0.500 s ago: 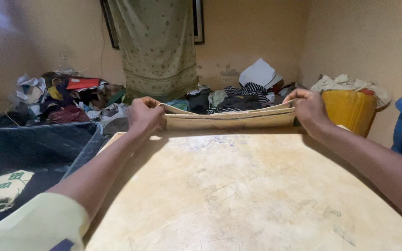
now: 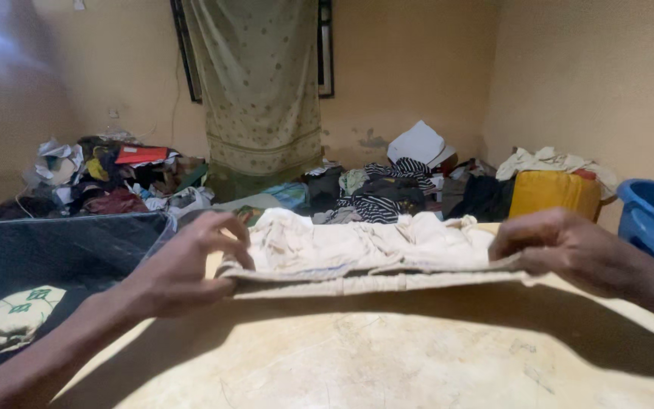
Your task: The person folds a yellow shirt and a pair of beige trousers by hand on a wooden table and places them into a suitcase.
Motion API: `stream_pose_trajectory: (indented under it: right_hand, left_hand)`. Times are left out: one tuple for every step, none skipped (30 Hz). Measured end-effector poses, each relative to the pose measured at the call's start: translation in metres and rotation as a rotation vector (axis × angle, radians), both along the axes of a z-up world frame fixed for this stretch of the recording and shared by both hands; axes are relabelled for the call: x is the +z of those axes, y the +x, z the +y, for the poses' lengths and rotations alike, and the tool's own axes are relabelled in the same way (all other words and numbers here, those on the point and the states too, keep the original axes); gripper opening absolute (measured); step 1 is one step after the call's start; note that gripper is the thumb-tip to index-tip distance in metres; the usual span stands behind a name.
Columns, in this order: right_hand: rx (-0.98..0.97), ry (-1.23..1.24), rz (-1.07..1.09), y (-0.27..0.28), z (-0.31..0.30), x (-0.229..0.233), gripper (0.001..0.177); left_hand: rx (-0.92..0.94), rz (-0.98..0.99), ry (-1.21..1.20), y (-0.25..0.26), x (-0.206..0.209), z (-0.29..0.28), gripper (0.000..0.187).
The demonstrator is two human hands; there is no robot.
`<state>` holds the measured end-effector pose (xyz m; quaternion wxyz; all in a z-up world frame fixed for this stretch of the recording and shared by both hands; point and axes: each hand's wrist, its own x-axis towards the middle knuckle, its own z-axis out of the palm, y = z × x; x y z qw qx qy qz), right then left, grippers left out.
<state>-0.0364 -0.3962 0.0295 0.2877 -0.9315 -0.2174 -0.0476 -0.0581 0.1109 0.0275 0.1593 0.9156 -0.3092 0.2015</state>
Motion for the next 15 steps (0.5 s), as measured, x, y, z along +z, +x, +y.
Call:
stream_pose_trajectory:
  right_hand:
    - [0.043, -0.100, 0.025, -0.006, -0.005, -0.003, 0.020]
    - [0.082, -0.061, 0.120, -0.011, -0.010, -0.008, 0.020]
    - [0.123, -0.022, 0.214, -0.016, -0.014, -0.013, 0.020]
    - [0.166, 0.017, 0.315, -0.020, -0.015, -0.017, 0.020]
    - [0.223, 0.012, 0.443, -0.024, -0.015, -0.018, 0.019]
    - [0.279, 0.007, 0.573, -0.032, -0.016, -0.019, 0.018]
    - [0.333, 0.003, 0.704, -0.040, -0.015, -0.019, 0.017]
    - [0.406, -0.015, 0.856, -0.046, -0.014, -0.015, 0.016]
    - [0.480, -0.033, 1.008, -0.048, -0.012, -0.007, 0.015]
    - [0.552, -0.052, 1.163, -0.051, -0.009, -0.002, 0.015]
    - [0.617, -0.060, 1.180, -0.053, -0.004, 0.001, 0.010]
    - [0.678, -0.064, 1.197, -0.055, 0.001, 0.004, 0.007]
    - [0.689, -0.089, 1.189, -0.056, 0.007, 0.007, 0.008]
    - [0.699, -0.118, 1.178, -0.057, 0.012, 0.011, 0.010]
    - [0.658, -0.167, 1.142, -0.052, 0.021, 0.016, 0.016]
  left_hand:
    - [-0.131, -0.009, -0.006, -0.003, 0.000, 0.000, 0.016]
    - [-0.106, 0.094, 0.015, -0.007, 0.001, -0.001, 0.020]
    - [-0.081, 0.196, 0.036, -0.015, 0.002, -0.001, 0.024]
    - [-0.054, 0.306, 0.056, -0.024, 0.003, -0.002, 0.028]
    - [-0.097, 0.400, 0.033, -0.030, 0.004, -0.004, 0.023]
    - [-0.140, 0.495, 0.010, -0.035, 0.005, -0.006, 0.018]
    - [-0.183, 0.590, -0.014, -0.038, 0.006, -0.007, 0.014]
    - [-0.234, 0.764, -0.026, -0.041, 0.006, -0.008, 0.017]
    - [-0.284, 0.939, -0.040, -0.043, 0.006, -0.008, 0.021]
    - [-0.333, 1.115, -0.056, -0.046, 0.005, -0.008, 0.024]
    - [-0.353, 1.140, -0.051, -0.050, 0.007, -0.008, 0.029]
    - [-0.375, 1.163, -0.044, -0.052, 0.013, -0.008, 0.034]
    - [-0.397, 1.186, -0.036, -0.055, 0.021, -0.009, 0.039]
    - [-0.434, 1.242, -0.080, -0.058, 0.029, -0.008, 0.045]
    - [-0.471, 1.297, -0.124, -0.060, 0.038, -0.008, 0.050]
